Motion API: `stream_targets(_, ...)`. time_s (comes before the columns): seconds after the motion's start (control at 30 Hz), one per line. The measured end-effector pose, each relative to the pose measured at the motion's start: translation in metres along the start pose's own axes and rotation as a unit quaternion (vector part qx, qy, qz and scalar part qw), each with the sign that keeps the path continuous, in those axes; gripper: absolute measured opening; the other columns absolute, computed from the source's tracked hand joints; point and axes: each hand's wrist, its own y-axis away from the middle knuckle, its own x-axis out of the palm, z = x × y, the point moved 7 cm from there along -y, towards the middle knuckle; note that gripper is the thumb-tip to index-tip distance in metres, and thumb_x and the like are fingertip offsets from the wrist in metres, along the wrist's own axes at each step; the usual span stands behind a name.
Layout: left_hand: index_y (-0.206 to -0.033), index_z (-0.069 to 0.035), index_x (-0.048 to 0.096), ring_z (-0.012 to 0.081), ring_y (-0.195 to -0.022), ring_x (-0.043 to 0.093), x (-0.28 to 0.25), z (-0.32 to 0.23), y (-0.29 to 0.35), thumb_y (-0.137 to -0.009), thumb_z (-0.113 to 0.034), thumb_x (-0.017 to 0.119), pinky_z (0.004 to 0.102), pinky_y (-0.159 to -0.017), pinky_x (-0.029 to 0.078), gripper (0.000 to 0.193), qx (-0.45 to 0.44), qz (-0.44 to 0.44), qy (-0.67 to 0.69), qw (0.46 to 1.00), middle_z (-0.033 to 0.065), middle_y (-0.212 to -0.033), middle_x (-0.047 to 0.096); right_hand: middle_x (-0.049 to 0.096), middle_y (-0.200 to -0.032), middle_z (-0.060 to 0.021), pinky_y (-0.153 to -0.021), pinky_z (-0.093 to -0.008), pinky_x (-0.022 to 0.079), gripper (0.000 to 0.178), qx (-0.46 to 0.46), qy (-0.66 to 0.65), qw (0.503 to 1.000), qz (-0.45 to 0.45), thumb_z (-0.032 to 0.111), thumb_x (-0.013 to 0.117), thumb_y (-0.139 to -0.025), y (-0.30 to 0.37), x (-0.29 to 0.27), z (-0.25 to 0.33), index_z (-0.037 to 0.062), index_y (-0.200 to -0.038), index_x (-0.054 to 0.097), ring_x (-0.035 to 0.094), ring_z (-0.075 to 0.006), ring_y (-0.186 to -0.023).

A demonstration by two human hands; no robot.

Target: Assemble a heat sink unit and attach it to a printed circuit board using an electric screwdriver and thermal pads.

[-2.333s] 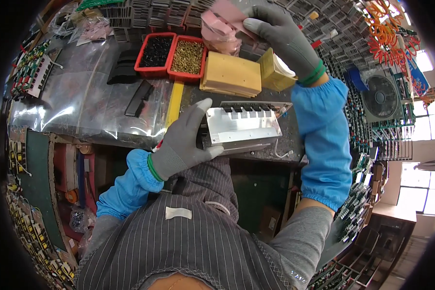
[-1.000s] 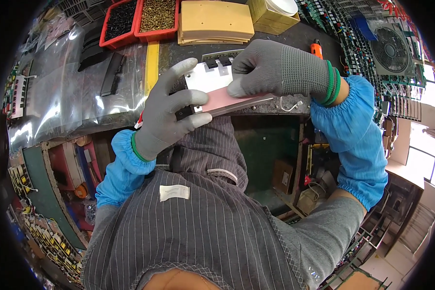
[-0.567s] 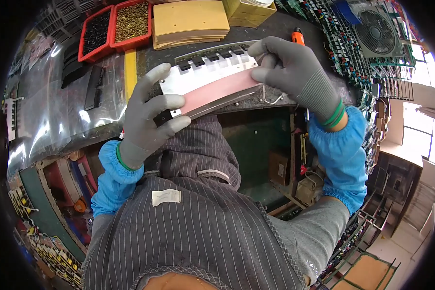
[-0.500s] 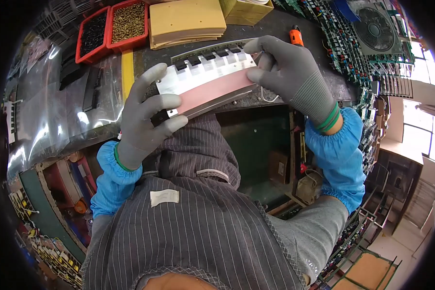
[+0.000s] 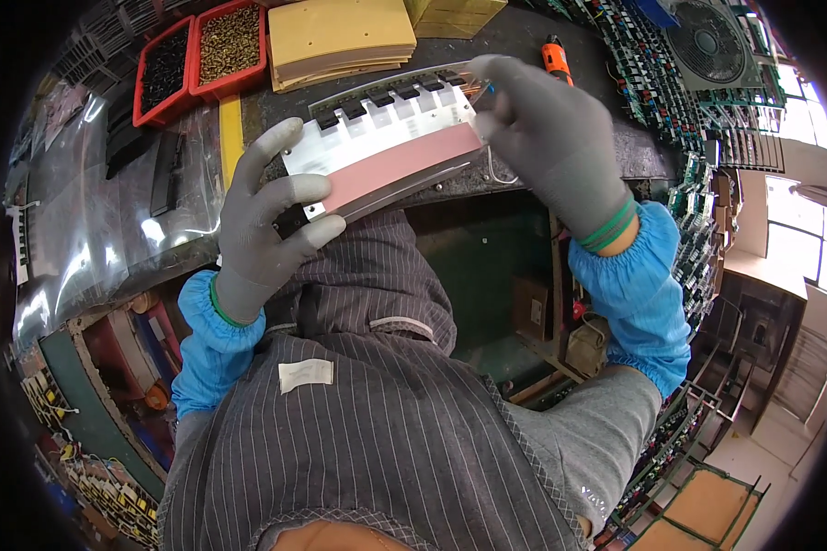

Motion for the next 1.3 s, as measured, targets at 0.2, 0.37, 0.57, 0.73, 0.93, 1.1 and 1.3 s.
stream_targets(0.2,-0.099,-0.013,0.071,0.0373,-0.126,0.052,-0.003,0.001,0.0,-0.064,-0.023,0.087,0.0458,-0.102,0.047,0.039,0.012,0.006,-0.02,1.0,0.0164,-0.138,0.051,0.067,-0.088,-0.0098,-0.064,-0.0296,0.053,0.04,-0.038,-0.098,0.984,-0.143,0.009,0.074,-0.081,0.025,-0.022,0.01,0.0084,-0.121,0.065,0.068,-0.0211,-0.072)
stream_targets(0.37,-0.106,-0.014,0.067,0.0381,-0.124,0.053,-0.004,0.001,-0.001,-0.065,-0.022,0.087,0.0454,-0.101,0.047,0.047,0.003,-0.017,0.009,1.0,0.0159,-0.139,0.051,0.064,-0.124,-0.0128,-0.1,-0.0448,0.043,0.048,-0.166,-0.03,0.985,-0.027,0.023,0.071,-0.084,0.047,0.025,0.059,0.006,-0.127,0.06,0.061,-0.0315,-0.116)
stream_targets(0.57,-0.113,-0.014,0.062,0.0378,-0.122,0.054,-0.005,0.001,0.001,-0.068,-0.024,0.086,0.0443,-0.099,0.048,0.052,0.023,-0.011,-0.023,0.999,0.0166,-0.142,0.048,0.06,-0.132,-0.0128,-0.109,-0.0443,0.035,0.054,-0.159,-0.009,0.987,-0.03,0.031,0.069,-0.085,0.051,0.042,0.06,0.0073,-0.131,0.057,0.055,-0.0299,-0.126)
stream_targets(0.73,-0.117,-0.011,0.058,0.0386,-0.123,0.055,-0.004,-0.001,0.0,-0.07,-0.024,0.086,0.0431,-0.099,0.049,0.055,0.029,-0.007,-0.03,0.999,0.0183,-0.142,0.048,0.059,-0.134,-0.0125,-0.114,-0.0457,0.028,0.054,-0.153,0.001,0.988,-0.014,0.036,0.066,-0.087,0.051,0.049,0.083,0.0093,-0.132,0.057,0.055,-0.0296,-0.127)
stream_targets(0.93,-0.121,-0.011,0.058,0.0392,-0.123,0.055,-0.002,0.002,0.0,-0.069,-0.017,0.084,0.0449,-0.101,0.048,0.058,0.024,-0.032,-0.012,0.999,0.0181,-0.14,0.049,0.058,-0.132,-0.0088,-0.116,-0.0473,0.024,0.054,-0.195,-0.013,0.98,-0.037,0.037,0.067,-0.082,0.052,0.066,0.119,0.0143,-0.13,0.056,0.055,-0.0266,-0.125)
stream_targets(1.1,-0.122,-0.007,0.054,0.0386,-0.124,0.055,-0.002,0.0,-0.002,-0.069,-0.018,0.084,0.0433,-0.101,0.049,0.062,0.017,-0.031,-0.057,0.998,0.0187,-0.139,0.051,0.059,-0.131,-0.0089,-0.117,-0.0482,0.022,0.056,-0.227,-0.046,0.971,-0.063,0.04,0.066,-0.082,0.054,0.064,0.119,0.0144,-0.131,0.056,0.055,-0.0263,-0.125)
stream_targets(1.3,-0.136,-0.006,0.046,0.0367,-0.128,0.052,-0.01,0.0,-0.002,-0.072,-0.051,0.083,0.044,-0.107,0.045,0.087,-0.03,-0.005,-0.063,0.998,0.0196,-0.141,0.048,0.06,-0.13,-0.013,-0.115,-0.0485,0.024,0.061,-0.091,0.035,0.99,-0.097,0.042,0.066,-0.088,0.056,0.054,0.041,0.0068,-0.136,0.051,0.054,-0.0315,-0.127)
